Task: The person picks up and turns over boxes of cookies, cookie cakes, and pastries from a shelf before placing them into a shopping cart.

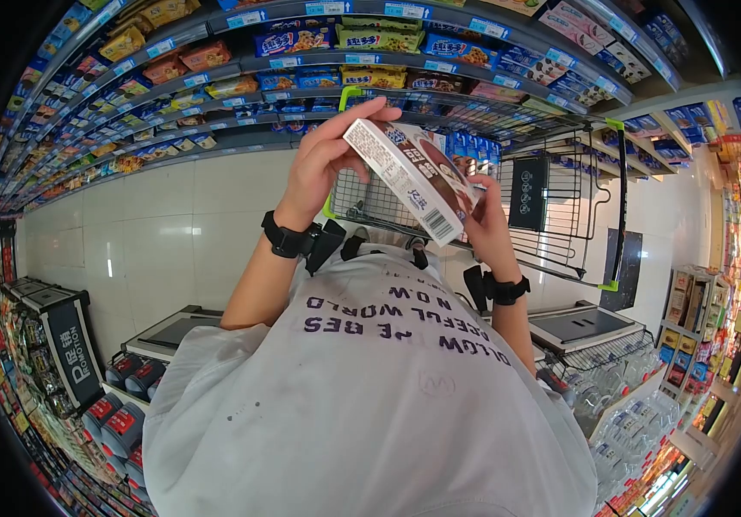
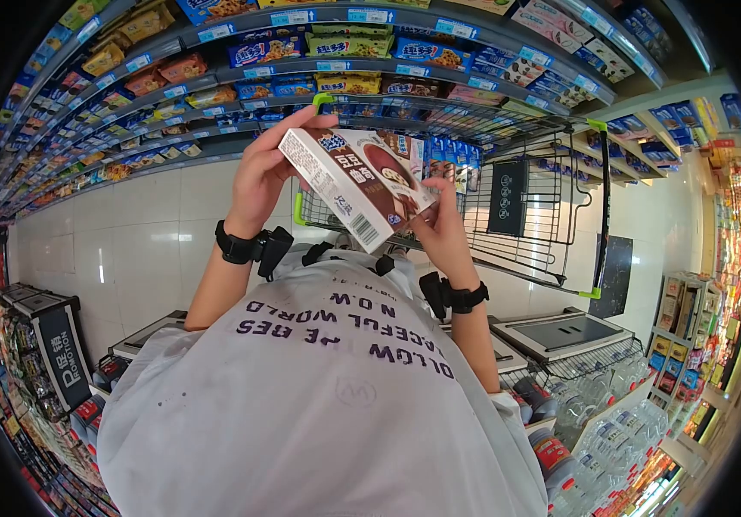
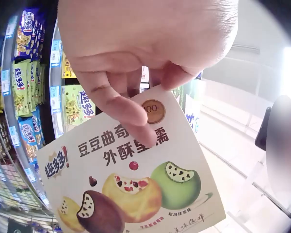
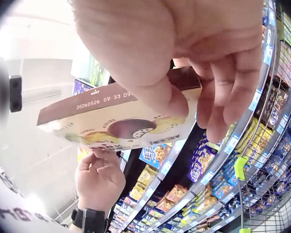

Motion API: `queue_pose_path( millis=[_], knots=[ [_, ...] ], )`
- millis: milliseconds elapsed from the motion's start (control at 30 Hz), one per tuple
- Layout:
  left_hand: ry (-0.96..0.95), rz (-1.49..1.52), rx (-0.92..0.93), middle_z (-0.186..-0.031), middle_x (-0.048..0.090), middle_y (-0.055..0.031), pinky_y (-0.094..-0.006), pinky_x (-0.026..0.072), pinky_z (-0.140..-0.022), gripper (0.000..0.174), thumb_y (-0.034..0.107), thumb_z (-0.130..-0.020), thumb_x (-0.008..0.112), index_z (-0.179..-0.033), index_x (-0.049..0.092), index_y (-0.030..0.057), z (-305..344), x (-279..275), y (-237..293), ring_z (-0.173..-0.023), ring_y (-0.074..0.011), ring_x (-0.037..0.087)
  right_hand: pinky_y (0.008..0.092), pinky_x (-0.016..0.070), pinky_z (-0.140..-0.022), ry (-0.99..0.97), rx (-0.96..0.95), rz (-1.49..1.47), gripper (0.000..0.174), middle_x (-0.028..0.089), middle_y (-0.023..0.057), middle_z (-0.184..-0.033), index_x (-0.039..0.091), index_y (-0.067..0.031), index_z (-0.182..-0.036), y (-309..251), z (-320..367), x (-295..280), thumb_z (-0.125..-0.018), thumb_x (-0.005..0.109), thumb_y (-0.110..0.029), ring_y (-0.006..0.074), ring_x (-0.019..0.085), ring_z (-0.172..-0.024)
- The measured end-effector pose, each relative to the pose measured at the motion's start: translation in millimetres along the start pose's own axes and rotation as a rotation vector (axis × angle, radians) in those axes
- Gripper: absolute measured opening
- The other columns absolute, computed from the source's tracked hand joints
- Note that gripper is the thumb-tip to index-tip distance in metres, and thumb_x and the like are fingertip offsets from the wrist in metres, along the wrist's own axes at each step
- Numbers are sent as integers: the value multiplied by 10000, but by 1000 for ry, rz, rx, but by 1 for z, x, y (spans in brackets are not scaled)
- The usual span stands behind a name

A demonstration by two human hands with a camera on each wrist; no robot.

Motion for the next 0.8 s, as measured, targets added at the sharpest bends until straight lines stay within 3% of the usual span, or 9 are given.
queue_pose_path(
  millis=[67, 100, 167, 300, 400, 467, 500, 567, 800],
  knots=[
    [19, -114, -14, -1343, 516, -199, -221, 498, -664, 589, 236, -874, 389, -1409, 389, -10, -2, -6, 1, -954, -157, 610, 228, 463, -671, 20, 35, 21, 501, 592, 80, -888, 358, -78, -1257, -7, 1, -2, -819, 544, 78, 93, 562, -743],
    [18, -113, -14, -1343, 516, -199, -221, 498, -664, 589, 236, -874, 389, -1409, 389, -10, -2, -6, 1, -954, -157, 610, 223, 465, -677, 37, 9, -16, 481, 597, 83, -912, 358, -73, -1253, -13, 1, -3, -834, 541, 76, 94, 573, -760],
    [23, -150, -19, -1339, 527, -186, -186, 403, -550, 569, 173, -877, 369, -1418, 382, -2, -1, -8, -1, -761, -86, 568, 217, 467, -683, 54, -16, -52, 461, 602, 85, -936, 358, -67, -1249, -13, 1, -6, -848, 537, 74, 94, 583, -776],
    [35, -178, -33, -1346, 523, -179, -187, 393, -553, 567, 149, -875, 367, -1423, 378, 4, 4, -6, 4, -682, -69, 527, 226, 491, -668, 36, 75, -329, 404, 622, 97, -966, 371, -53, -1238, 6, 6, -3, -887, 550, 39, 114, 621, -804],
    [109, -155, -35, -1229, 603, -138, -185, 390, -567, 531, 197, -926, 382, -1427, 381, 24, 6, -13, -1, -688, -69, 531, 225, 499, -650, 27, 114, -390, 345, 637, 88, -963, 400, -35, -1207, 5, 9, -4, -908, 570, -3, 115, 630, -790],
    [178, -133, -75, -1007, 642, -57, -176, 386, -540, 443, 207, -974, 407, -1393, 455, 71, 12, -21, -10, -665, -53, 544, 221, 500, -641, -9, 129, -393, 317, 645, 79, -958, 419, -26, -1188, 5, 13, -3, -915, 580, -23, 111, 629, -779],
    [179, -131, -76, -1007, 642, -57, -176, 386, -540, 443, 207, -974, 407, -1393, 455, 71, 13, -22, -11, -665, -53, 544, 215, 494, -638, -24, 129, -411, 296, 650, 67, -948, 438, -25, -1165, 6, 14, -2, -914, 594, -36, 90, 619, -779],
    [191, -198, -82, -850, 601, -2, -174, 390, -542, 418, 260, -999, 426, -1376, 478, 89, 7, -28, -18, -662, -40, 536, 208, 488, -634, -39, 117, -428, 277, 655, 56, -938, 457, -25, -1142, 11, 7, -5, -912, 608, -50, 69, 609, -779],
    [269, -163, -125, -833, 608, 15, -169, 406, -564, 393, 257, -1008, 401, -1339, 507, 72, 9, -43, -34, -662, -25, 522, 162, 422, -682, -128, 43, -326, 256, 643, -2, -903, 521, -41, -1039, -14, 11, -10, -871, 693, -127, 7, 534, -768]
  ],
)
Point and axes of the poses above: each hand's wrist, its own z-axis away from the middle knuckle, its own x-axis out of the palm, y = z × x, the point moved 9 cm from there along -z, towards the middle knuckle
